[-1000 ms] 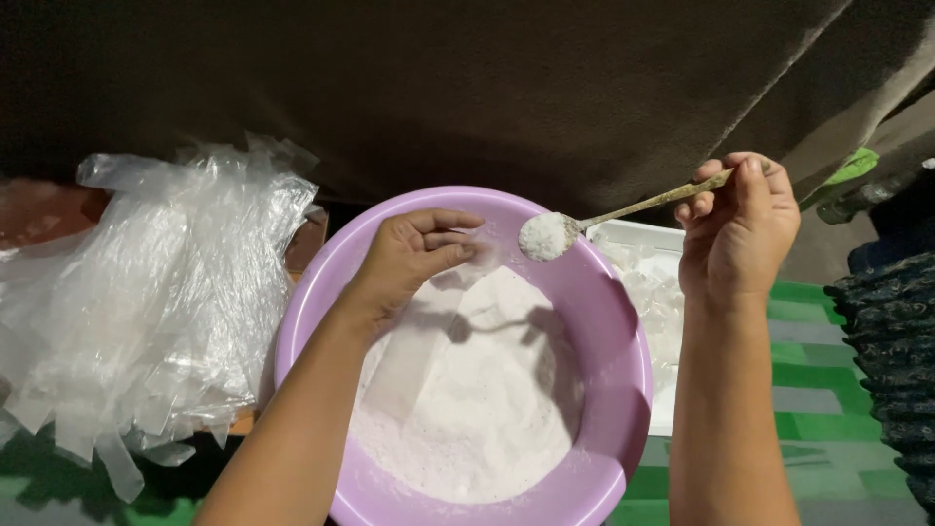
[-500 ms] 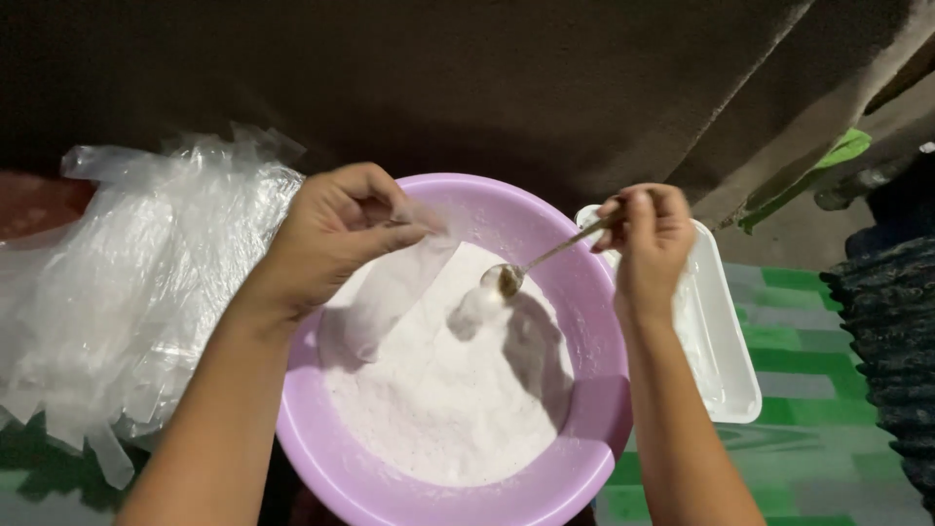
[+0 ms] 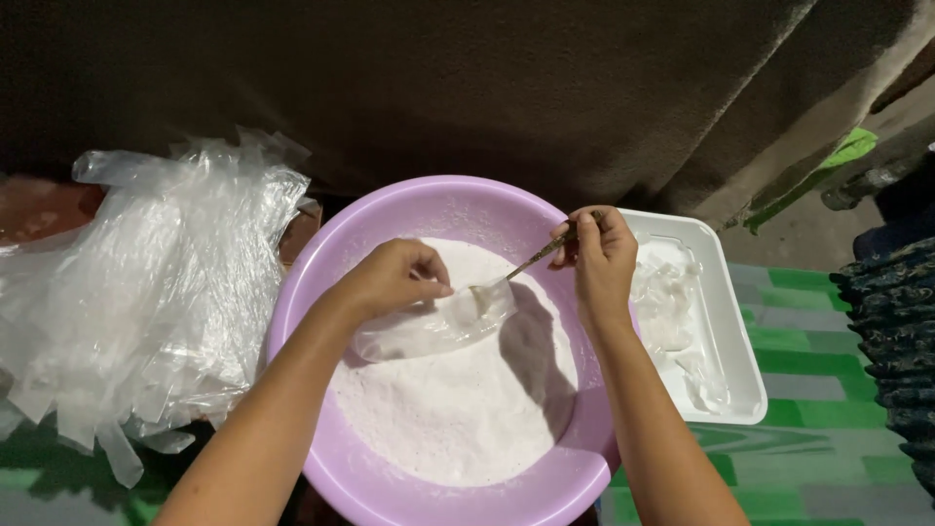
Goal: Scooping white powder into small plastic bags and tying them into individual packets.
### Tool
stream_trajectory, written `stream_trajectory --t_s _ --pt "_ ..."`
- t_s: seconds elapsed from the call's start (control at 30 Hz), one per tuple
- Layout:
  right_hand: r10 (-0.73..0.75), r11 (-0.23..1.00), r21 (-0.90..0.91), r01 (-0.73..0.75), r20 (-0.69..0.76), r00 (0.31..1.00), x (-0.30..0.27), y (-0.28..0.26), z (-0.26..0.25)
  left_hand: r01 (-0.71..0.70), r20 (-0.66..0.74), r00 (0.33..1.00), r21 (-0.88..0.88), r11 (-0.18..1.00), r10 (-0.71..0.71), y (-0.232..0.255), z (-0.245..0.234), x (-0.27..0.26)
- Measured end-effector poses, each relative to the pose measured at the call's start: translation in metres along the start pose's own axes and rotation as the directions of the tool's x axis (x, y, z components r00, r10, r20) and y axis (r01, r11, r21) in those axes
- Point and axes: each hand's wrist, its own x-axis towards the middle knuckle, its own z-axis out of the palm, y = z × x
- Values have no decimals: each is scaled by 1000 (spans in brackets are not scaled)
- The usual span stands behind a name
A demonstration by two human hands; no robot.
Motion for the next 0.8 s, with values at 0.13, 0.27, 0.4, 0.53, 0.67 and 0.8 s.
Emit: stream_trajectory --t_s 0.13,0.27,0.4,0.53,0.67,0.8 --pt "-108 991 -79 108 14 994 1 2 -3 -42 -63 996 273 961 62 45 7 -10" --pt "-183 978 -98 185 30 983 0 6 -5 -16 -17 999 671 741 37 5 52 32" --pt "-124 990 -62 124 2 992 3 18 -8 124 -132 989 545 829 -62 -18 67 43" --pt "-70 998 0 70 -8 998 7 24 -13 67 -94 995 432 900 -29 46 16 -6" --pt "25 998 49 -24 -33 999 9 27 -15 -23 -173 985 2 1000 23 38 1 -10" --pt "159 980 142 -142 -116 980 16 28 -28 -126 -155 986 -475 871 58 33 -1 -9"
